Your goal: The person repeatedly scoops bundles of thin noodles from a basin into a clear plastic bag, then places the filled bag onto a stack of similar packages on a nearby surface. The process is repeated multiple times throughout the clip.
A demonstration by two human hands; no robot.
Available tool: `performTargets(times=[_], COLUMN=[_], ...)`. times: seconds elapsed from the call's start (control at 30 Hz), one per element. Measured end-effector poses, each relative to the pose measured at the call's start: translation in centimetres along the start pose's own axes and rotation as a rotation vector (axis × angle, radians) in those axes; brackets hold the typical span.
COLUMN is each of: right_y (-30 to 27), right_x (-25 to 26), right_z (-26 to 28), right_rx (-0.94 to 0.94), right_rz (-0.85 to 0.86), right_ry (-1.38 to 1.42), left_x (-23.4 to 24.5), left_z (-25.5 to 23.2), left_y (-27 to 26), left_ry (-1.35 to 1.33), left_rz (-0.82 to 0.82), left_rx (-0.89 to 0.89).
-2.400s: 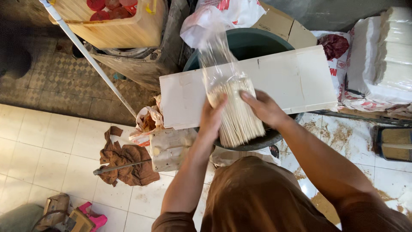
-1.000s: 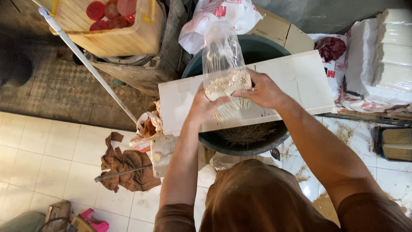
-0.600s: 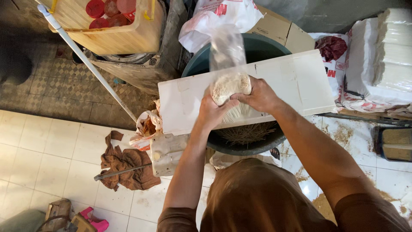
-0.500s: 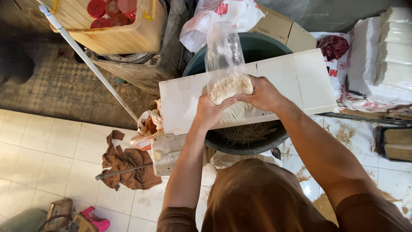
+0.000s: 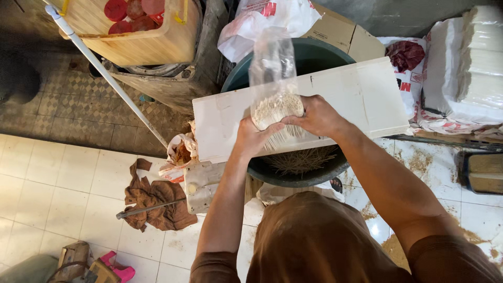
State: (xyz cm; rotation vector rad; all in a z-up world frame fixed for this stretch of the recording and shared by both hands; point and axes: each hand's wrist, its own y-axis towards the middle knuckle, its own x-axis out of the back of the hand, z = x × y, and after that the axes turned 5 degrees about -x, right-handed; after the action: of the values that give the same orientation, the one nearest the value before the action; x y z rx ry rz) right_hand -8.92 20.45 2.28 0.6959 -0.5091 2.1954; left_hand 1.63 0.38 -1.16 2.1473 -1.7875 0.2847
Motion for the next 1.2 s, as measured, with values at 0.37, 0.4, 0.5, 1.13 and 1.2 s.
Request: performTargets(times=[0.37, 0.4, 0.5, 1.13, 1.2], right_y=[2.5, 2.5, 2.3, -7.1, -11.1], right_x=[-0.4, -0.7, -1.3, -4.6, -5.4], right_z=[-1.5, -1.1, 0.1, -2.6, -3.6], right_rx=[0.082, 0.115, 0.055, -0.435, -0.458], right_rz=[-0.013, -0.116, -0.143, 0.030, 0.147], right_ry=[0.067, 0.037, 0.086, 0.688, 0.626], left_x=[-0.3, -0.4, -0.4, -3.1, -3.8], left_z=[-0.2, -0.3, -0.5, -3.4, -4.2], left_y=[0.4, 0.6, 0.7, -5.7, -10.3], left_ry=[0.087, 0.094, 0.015, -0.435, -0.830], left_rz=[-0.134, -0.163, -0.187, 0.015, 0.100], left_rx=[-0.175, -0.191, -0.261, 0.467, 0.424])
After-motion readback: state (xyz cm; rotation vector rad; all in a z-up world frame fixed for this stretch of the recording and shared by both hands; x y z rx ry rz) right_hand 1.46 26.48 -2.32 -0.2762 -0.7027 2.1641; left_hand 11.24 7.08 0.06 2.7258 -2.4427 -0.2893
